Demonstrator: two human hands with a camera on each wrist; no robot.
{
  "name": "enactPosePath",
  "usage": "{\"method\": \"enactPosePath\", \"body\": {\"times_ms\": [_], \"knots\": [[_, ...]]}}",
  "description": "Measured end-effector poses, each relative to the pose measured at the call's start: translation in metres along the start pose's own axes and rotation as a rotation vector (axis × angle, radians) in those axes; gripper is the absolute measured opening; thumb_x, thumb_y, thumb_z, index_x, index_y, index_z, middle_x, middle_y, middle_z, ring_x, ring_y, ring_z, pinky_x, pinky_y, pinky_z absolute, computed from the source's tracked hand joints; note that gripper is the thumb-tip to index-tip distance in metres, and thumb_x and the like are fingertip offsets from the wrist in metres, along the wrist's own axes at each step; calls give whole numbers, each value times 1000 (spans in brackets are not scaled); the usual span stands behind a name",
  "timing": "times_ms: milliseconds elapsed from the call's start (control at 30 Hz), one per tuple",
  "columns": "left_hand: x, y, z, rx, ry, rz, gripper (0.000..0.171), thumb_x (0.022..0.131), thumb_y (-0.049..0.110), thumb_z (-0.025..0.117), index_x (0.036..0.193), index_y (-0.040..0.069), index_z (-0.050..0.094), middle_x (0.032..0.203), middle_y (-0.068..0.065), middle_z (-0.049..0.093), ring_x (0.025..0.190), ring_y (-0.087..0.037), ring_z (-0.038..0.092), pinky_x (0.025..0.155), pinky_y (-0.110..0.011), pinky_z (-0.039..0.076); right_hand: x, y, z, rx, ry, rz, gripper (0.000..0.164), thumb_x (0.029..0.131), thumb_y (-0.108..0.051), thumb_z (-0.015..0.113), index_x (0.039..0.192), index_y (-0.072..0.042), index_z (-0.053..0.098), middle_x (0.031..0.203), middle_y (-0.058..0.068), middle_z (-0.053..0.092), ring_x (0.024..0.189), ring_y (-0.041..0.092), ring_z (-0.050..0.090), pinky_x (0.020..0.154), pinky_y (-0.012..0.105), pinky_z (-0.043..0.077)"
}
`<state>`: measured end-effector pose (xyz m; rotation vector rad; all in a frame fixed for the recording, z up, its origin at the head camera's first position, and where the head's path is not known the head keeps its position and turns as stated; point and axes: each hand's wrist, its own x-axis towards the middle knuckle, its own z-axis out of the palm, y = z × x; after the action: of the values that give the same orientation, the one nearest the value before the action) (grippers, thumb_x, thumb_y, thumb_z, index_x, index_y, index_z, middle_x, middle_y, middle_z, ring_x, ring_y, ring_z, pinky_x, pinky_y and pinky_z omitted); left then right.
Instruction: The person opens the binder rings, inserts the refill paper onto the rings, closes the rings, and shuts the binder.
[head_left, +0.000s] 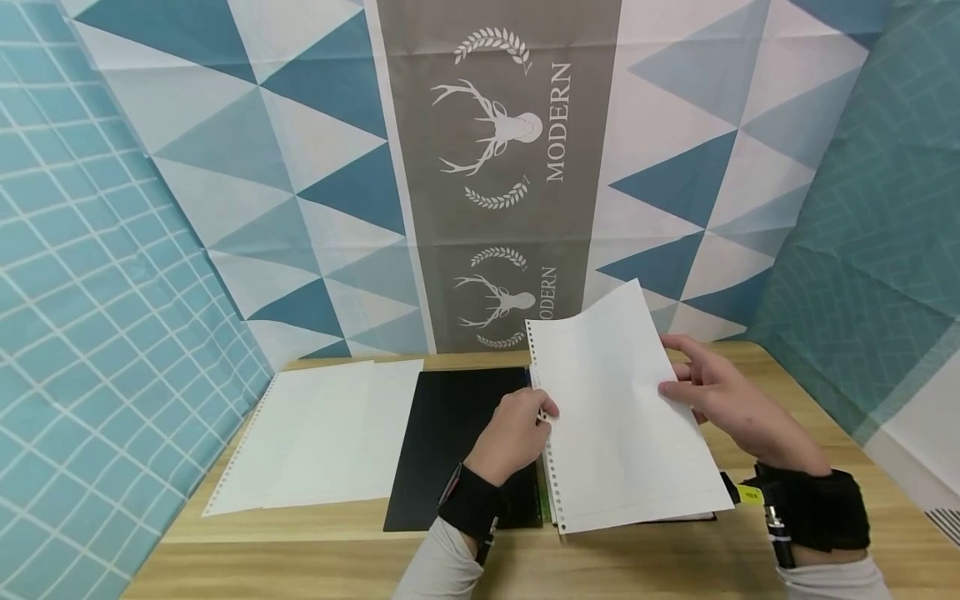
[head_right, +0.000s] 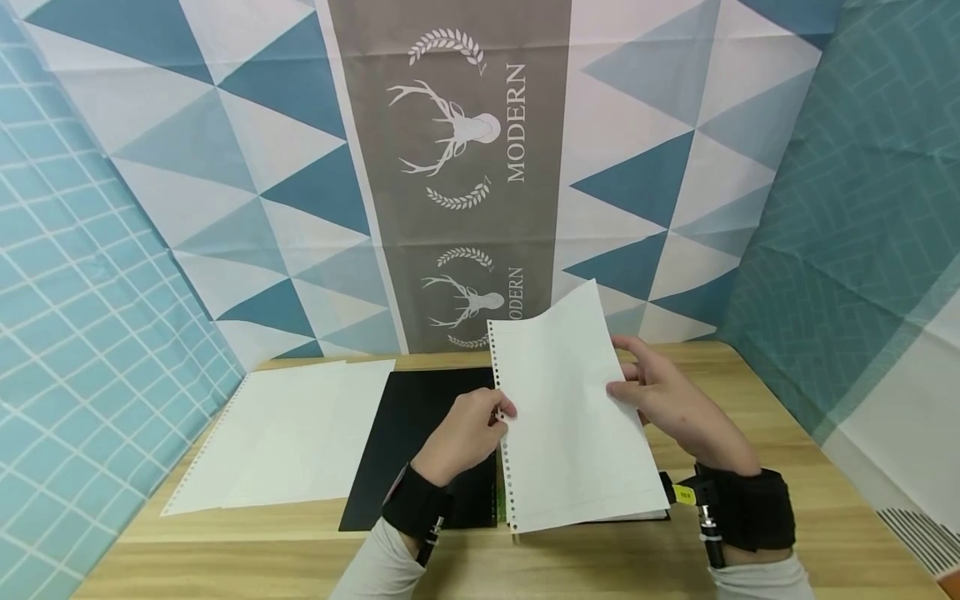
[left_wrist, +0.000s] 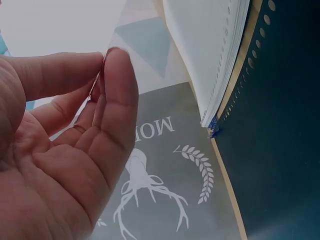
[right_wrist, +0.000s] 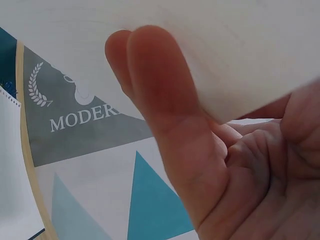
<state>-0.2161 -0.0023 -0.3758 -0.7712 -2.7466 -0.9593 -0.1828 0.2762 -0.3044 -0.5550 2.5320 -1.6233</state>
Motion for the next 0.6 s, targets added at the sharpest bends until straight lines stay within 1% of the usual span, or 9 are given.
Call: {"method": "enactPosePath", "body": {"times_ms": [100,167,300,433,600], "knots": [[0,2,1,21,-3,-6,23,90,-5,58,108,3,69,113,-14,65,78,-16,55,59,-24,47,1,0,0,18,-17,1,62,100,-7,53,152,-8,20,118,32,62,85,34,69,61,46,59],[0,2,3,32,-13,-14,26,90,-4,58,112,4,68,116,-13,63,80,-16,55,61,-24,47,2,0,0,31,-28,5,62,99,-5,53,153,-9,20,120,32,61,86,34,69,61,47,59],[0,2,9,35,-19,-39,27,89,-2,60,114,5,67,116,-12,61,74,-15,53,57,-24,46,4,3,2,35,-39,5,65,99,-3,52,154,-7,17,121,33,60,85,34,69,60,47,59],[1,0,13,27,-4,-63,28,88,-2,60,114,6,65,115,-12,58,71,-16,52,54,-23,44,5,4,3,45,-35,13,68,99,-1,51,154,-8,13,121,33,60,82,35,69,59,47,60],[2,-1,16,36,-9,-67,32,89,-2,60,119,7,63,116,-11,56,71,-16,52,53,-24,43,6,4,3,43,-28,10,69,99,0,50,155,-9,11,122,34,59,83,35,69,60,47,60]]}}
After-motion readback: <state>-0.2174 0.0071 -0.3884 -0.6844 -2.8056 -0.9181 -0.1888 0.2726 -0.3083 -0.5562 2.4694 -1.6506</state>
